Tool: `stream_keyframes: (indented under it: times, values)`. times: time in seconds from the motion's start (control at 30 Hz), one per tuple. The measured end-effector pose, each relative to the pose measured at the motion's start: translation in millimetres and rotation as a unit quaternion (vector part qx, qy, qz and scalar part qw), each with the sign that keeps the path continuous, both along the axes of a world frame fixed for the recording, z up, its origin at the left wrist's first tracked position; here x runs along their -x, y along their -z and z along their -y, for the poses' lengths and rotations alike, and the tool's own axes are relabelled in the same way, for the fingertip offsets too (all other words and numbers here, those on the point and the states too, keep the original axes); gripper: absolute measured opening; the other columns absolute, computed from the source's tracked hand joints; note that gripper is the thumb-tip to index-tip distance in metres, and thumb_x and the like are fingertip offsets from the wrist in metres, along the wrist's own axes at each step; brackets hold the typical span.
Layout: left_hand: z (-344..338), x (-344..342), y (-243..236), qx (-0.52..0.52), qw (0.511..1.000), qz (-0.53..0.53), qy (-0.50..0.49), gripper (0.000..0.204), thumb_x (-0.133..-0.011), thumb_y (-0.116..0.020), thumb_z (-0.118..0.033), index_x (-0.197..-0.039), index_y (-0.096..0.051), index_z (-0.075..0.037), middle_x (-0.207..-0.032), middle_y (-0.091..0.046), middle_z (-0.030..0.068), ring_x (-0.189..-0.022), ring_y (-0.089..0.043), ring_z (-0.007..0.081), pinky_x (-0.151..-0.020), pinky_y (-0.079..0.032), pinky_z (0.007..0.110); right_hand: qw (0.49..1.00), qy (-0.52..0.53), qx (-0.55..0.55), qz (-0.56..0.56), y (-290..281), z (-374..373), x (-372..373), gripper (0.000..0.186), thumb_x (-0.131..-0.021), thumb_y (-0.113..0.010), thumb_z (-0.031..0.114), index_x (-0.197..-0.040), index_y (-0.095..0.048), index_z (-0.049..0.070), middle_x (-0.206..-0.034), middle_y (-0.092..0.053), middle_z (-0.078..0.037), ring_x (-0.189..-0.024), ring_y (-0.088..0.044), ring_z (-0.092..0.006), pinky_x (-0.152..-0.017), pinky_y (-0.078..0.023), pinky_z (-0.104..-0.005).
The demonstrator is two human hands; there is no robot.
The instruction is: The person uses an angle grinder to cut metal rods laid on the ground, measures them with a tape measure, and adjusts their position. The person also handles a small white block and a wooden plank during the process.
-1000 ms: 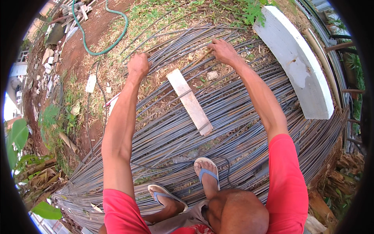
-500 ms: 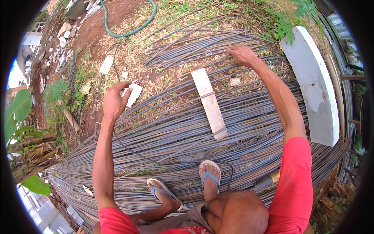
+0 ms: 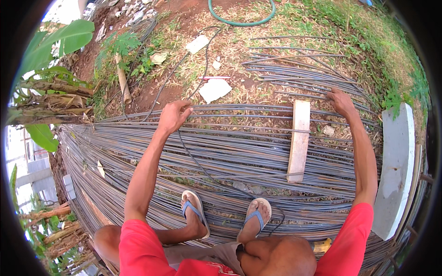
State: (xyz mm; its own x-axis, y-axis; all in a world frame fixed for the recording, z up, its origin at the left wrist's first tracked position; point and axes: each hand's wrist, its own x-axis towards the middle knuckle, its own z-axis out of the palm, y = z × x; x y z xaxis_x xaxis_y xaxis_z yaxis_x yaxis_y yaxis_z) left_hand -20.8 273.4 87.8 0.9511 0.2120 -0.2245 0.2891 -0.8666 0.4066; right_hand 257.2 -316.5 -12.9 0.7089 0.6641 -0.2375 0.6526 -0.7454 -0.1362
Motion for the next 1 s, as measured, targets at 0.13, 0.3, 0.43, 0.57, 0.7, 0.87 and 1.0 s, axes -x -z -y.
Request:
stream_keyframes:
  times: [0.13, 0.3, 0.43, 0.57, 0.7, 0.87, 1.0]
  values:
    - [-1.1, -6.7, 16.0, 0.001, 1.0, 0.016, 0.012, 0.033, -0.094, -0.074, -0.031, -0.118, -0.08, -0.009, -0.109, -0.079, 0.0176, -0.097, -0.076, 0.0358, -0.089, -0.059, 0.047, 0.999, 0.033, -0.025, 0.014, -2.4, -15.7, -11.7, 0.023, -0.091, -0.065, 0.014, -0.114, -0.065, 0.008, -0.11, -0.064, -0.015, -0.115, -0.063, -0.0388, -0.09, -0.052, -0.0529]
    - [17.7, -63.5, 44.2, 0.0, 0.999, -0.043, 0.017, 0.031, -0.095, -0.074, -0.029, -0.118, -0.08, -0.009, -0.116, -0.078, 0.0189, -0.106, -0.075, 0.0375, -0.096, -0.058, 0.048, 0.97, 0.128, -0.17, 0.115, -3.6, -43.7, 3.0, 0.033, -0.097, -0.07, 0.018, -0.128, -0.062, 0.009, -0.126, -0.063, -0.018, -0.119, -0.061, -0.0423, -0.097, -0.052, -0.0516]
    - [14.0, -100.4, 84.5, -0.055, 0.997, 0.002, 0.059, 0.034, -0.093, -0.073, -0.025, -0.124, -0.078, -0.012, -0.129, -0.073, 0.0164, -0.118, -0.07, 0.0364, -0.103, -0.055, 0.048, 0.96, 0.133, -0.223, 0.105, -15.7, -54.8, 21.8, 0.04, -0.095, -0.074, 0.014, -0.133, -0.061, 0.008, -0.13, -0.063, -0.019, -0.12, -0.06, -0.0459, -0.099, -0.051, -0.052]
    - [20.5, -127.3, 106.6, -0.092, 0.994, 0.009, 0.053, 0.038, -0.093, -0.069, -0.02, -0.13, -0.074, -0.015, -0.133, -0.068, 0.0142, -0.122, -0.066, 0.0373, -0.105, -0.054, 0.05, 0.948, 0.17, -0.256, 0.081, -33.5, -42.5, 49.8, 0.041, -0.094, -0.074, 0.013, -0.133, -0.062, 0.009, -0.123, -0.064, -0.015, -0.106, -0.064, -0.0363, -0.092, -0.053, -0.0463]
    - [24.0, -138.6, 115.0, -0.118, 0.992, 0.001, 0.039, 0.041, -0.092, -0.067, -0.019, -0.132, -0.074, -0.017, -0.132, -0.068, 0.0133, -0.124, -0.065, 0.0366, -0.106, -0.054, 0.051, 0.935, 0.211, -0.279, 0.061, -51.1, -22.4, 91.6, 0.039, -0.093, -0.074, 0.011, -0.13, -0.065, 0.006, -0.118, -0.064, -0.011, -0.097, -0.064, -0.0268, -0.087, -0.054, -0.0421]
    - [2.2, -139.0, 132.2, -0.13, 0.989, -0.033, 0.055, 0.044, -0.089, -0.069, -0.029, -0.132, -0.075, -0.02, -0.135, -0.068, 0.0124, -0.125, -0.066, 0.0368, -0.107, -0.054, 0.051, 0.897, 0.282, -0.338, 0.042, -79.0, -14.1, 148.0, 0.033, -0.096, -0.073, 0.01, -0.128, -0.068, 0.002, -0.116, -0.065, -0.011, -0.095, -0.067, -0.0217, -0.084, -0.057, -0.0375]
    - [-1.8, -123.7, 139.7, -0.12, 0.99, -0.028, 0.074, 0.046, -0.09, -0.07, -0.029, -0.135, -0.073, -0.02, -0.136, -0.069, 0.0131, -0.118, -0.07, 0.0384, -0.103, -0.056, 0.053, 0.828, 0.369, -0.423, -0.003, -93.6, -14.4, 225.3, 0.027, -0.1, -0.072, 0.006, -0.126, -0.068, 0.001, -0.114, -0.067, -0.008, -0.1, -0.067, -0.0169, -0.091, -0.057, -0.0351]
